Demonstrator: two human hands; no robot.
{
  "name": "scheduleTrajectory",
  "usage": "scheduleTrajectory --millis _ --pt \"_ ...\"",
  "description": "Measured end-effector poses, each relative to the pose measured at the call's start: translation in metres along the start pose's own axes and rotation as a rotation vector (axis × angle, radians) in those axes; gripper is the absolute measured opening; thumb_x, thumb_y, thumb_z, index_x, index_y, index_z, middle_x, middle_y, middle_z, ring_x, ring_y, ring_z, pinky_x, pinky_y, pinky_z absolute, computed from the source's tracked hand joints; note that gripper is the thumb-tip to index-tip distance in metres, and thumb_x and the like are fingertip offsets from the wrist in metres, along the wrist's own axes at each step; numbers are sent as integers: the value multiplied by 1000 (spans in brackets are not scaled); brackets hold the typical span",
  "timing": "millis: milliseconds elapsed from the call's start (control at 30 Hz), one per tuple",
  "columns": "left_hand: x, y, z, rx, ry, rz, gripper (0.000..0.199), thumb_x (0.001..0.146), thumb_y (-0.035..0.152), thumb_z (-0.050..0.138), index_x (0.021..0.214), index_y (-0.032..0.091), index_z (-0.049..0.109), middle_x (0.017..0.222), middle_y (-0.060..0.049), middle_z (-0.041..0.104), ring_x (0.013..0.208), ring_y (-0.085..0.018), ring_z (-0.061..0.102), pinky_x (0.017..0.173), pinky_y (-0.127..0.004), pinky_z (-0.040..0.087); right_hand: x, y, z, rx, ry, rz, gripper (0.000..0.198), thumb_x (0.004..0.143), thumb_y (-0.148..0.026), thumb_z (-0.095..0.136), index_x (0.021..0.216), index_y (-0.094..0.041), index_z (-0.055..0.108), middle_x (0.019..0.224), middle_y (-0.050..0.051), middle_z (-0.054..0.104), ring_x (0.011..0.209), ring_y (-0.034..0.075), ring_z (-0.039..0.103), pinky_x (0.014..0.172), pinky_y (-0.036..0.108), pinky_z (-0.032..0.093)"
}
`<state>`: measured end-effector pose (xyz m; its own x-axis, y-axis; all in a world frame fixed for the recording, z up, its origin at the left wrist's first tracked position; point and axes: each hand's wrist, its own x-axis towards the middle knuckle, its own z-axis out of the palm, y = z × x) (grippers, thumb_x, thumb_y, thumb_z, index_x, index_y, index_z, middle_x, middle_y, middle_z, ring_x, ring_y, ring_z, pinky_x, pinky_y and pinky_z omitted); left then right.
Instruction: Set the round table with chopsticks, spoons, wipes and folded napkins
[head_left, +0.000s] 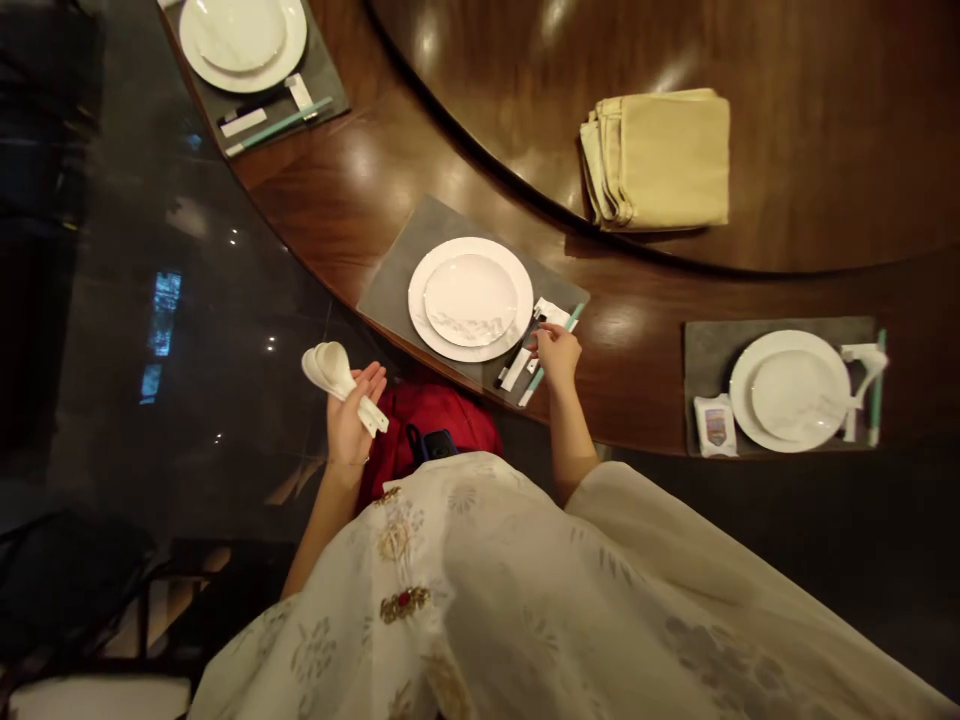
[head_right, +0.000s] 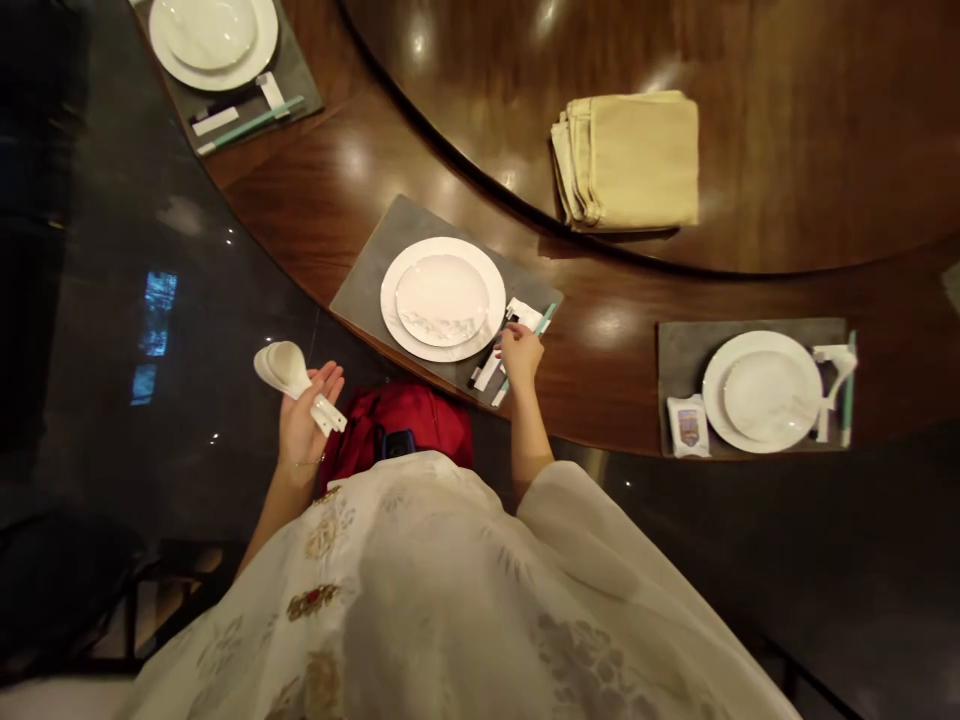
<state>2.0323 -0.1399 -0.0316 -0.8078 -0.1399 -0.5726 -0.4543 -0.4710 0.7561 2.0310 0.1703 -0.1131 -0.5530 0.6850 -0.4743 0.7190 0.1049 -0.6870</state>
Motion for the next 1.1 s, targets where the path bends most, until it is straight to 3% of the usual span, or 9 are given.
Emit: scheduleTrajectory --millis 67,167,267,500,600,667,867,1000,1100 --pt "16 11 8 -4 -70 -40 23 73 18 68 90 16 53 101 -11 69 103 -22 64 104 -44 39 -28 -43 24 60 -235 -118 33 79 -22 51 107 -10 64 89 9 68 54 8 58 42 15 42" --pt "46 31 14 -26 -144 -71 22 72 19 69 86 15 52 97 -11 70 103 -23 64 102 -44 40 -79 -109 78 67 -738 -253 31 79 -32 57 99 -11 66 77 5 67 48 6 54 39 14 38" --pt "85 60 8 -57 -150 -27 24 71 21 70 86 16 51 97 -10 70 108 -25 61 100 -42 42 -118 -161 143 -20 -979 -360 32 77 -37 61 96 -13 67 67 2 66 45 6 52 40 15 38" --pt "198 164 -52 -86 -130 -11 29 72 23 70 92 17 50 113 -10 66 108 -23 61 94 -37 48 -150 -259 301 -137 -1085 -543 22 81 -27 55 90 -13 68 66 1 66 50 8 58 49 16 43" --pt "245 206 -77 -79 -132 21 28 72 22 70 92 15 52 109 -12 67 110 -23 60 95 -37 47 -156 -302 356 -224 -964 -695 18 79 -23 57 87 -13 69 73 3 68 58 9 59 57 17 42" --pt "274 229 -86 -85 -147 25 27 73 22 70 92 15 52 108 -13 67 111 -23 59 97 -37 45 -158 -328 386 -259 -886 -723 18 77 -22 59 89 -13 69 74 3 68 60 9 58 57 16 40" --pt "355 286 -93 -73 -153 5 32 71 24 70 96 16 53 101 -12 69 101 -24 64 93 -39 48 -140 -384 453 -51 -935 -499 17 80 -20 52 82 -11 65 59 -1 60 48 7 53 49 15 39" --pt "420 328 -97 -12 -134 -15 29 71 22 70 91 16 51 97 -11 69 94 -23 67 92 -40 49 -105 -419 501 212 -979 -354 22 79 -28 51 89 -12 63 58 -2 58 45 6 49 46 16 40" --pt "477 368 -99 17 -113 -3 28 72 21 69 91 17 49 102 -12 68 95 -23 67 93 -42 48 -52 -444 539 422 -816 -225 26 76 -34 54 89 -13 62 69 1 62 52 7 53 47 16 42"
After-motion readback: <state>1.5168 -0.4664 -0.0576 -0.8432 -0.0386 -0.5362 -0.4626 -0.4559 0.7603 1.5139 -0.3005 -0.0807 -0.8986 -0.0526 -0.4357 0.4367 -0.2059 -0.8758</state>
